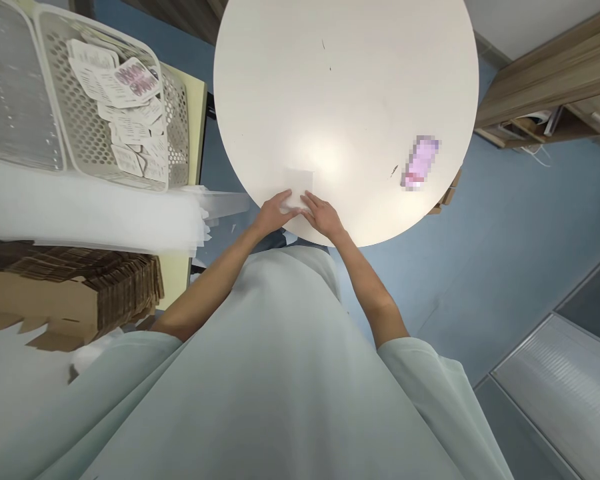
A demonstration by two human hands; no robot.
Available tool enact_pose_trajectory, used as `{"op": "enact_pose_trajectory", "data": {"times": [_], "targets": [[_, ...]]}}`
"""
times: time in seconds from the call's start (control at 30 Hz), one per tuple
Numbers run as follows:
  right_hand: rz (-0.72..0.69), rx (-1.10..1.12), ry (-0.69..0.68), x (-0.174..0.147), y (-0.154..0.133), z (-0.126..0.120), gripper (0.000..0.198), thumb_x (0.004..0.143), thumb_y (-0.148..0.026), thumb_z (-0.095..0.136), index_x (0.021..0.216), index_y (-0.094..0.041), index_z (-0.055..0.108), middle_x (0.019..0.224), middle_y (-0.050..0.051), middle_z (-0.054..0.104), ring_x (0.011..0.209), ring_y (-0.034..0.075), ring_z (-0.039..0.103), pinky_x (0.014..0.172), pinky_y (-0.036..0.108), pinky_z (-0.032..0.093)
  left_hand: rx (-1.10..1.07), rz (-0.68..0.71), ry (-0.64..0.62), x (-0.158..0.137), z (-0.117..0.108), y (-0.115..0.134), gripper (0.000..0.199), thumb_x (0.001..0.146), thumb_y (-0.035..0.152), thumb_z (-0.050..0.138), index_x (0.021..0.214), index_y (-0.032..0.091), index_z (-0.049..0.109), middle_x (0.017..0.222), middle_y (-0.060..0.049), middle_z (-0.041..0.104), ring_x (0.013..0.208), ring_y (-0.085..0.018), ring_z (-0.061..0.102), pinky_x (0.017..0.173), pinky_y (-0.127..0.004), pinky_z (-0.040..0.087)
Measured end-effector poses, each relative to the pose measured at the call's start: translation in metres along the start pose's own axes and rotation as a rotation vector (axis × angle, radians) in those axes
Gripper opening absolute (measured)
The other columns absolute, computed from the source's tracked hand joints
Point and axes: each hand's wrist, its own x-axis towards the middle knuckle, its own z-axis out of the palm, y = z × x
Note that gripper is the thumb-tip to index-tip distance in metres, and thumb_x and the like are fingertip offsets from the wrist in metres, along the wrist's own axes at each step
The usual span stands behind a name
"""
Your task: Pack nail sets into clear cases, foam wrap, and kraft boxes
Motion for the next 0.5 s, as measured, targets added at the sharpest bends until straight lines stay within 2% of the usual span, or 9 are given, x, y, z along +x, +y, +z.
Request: {"op": "enact_pose_trajectory", "data": {"times": [0.1,0.17,0.23,0.27,0.33,0.4,0.5], "targets": [[0.096,0.067,0.069,0.014,-0.003,-0.001,0.064,0.122,-0.065,0.036,0.162,-0.025,0.064,0.168,0.015,0.065,0.142,0.036,0.073,0.118,0.054,0.062,-0.052,-0.058,0.063,0.011,-0.006,0.0,0.068,0.095,0.052,0.087,0.154,0.022,0.068,0.155,-0.013,0.075,0.145,-0.036,0.07,0.122,-0.046,0.056],[0.155,0.093,0.123,0.025,-0.005,-0.002,0.063,0.122,-0.067,0.035,0.159,-0.027,0.066,0.16,0.015,0.07,0.126,0.034,0.078,0.11,0.051,0.066,-0.056,-0.104,0.111,0.021,-0.007,0.0,0.043,0.096,0.042,0.085,0.133,0.021,0.076,0.129,-0.012,0.083,0.124,-0.035,0.077,0.11,-0.045,0.059],[0.195,0.102,0.17,0.037,-0.007,-0.003,0.062,0.121,-0.067,0.035,0.158,-0.028,0.066,0.154,0.014,0.07,0.118,0.032,0.079,0.106,0.051,0.066,-0.052,-0.167,0.17,0.031,-0.006,0.0,0.016,0.099,0.036,0.079,0.106,0.021,0.074,0.106,-0.01,0.081,0.105,-0.032,0.076,0.1,-0.043,0.059],[0.213,0.102,0.19,0.043,-0.008,-0.003,0.061,0.121,-0.067,0.036,0.159,-0.029,0.065,0.151,0.014,0.07,0.116,0.031,0.078,0.107,0.052,0.066,-0.052,-0.196,0.202,0.036,-0.004,0.001,0.015,0.101,0.034,0.077,0.095,0.022,0.07,0.097,-0.009,0.078,0.099,-0.03,0.074,0.096,-0.042,0.058],[0.257,0.098,0.225,0.054,-0.007,-0.005,0.058,0.121,-0.065,0.039,0.16,-0.029,0.064,0.147,0.014,0.07,0.115,0.031,0.077,0.108,0.054,0.065,-0.048,-0.239,0.26,0.045,-0.002,0.003,0.027,0.101,0.033,0.076,0.082,0.024,0.059,0.087,-0.007,0.071,0.092,-0.027,0.069,0.09,-0.04,0.055],[0.315,0.089,0.247,0.065,-0.006,-0.007,0.055,0.12,-0.062,0.044,0.158,-0.028,0.065,0.145,0.015,0.068,0.116,0.031,0.076,0.108,0.057,0.065,-0.032,-0.264,0.297,0.052,0.001,0.007,0.036,0.101,0.033,0.077,0.077,0.026,0.05,0.082,-0.005,0.065,0.088,-0.026,0.065,0.088,-0.04,0.052],[0.408,0.035,0.238,0.079,-0.005,-0.012,0.046,0.116,-0.052,0.058,0.151,-0.024,0.069,0.147,0.017,0.065,0.121,0.034,0.074,0.107,0.059,0.065,-0.011,-0.275,0.315,0.058,0.003,0.013,0.039,0.099,0.03,0.078,0.076,0.026,0.046,0.081,-0.004,0.06,0.088,-0.027,0.062,0.089,-0.041,0.051]]}}
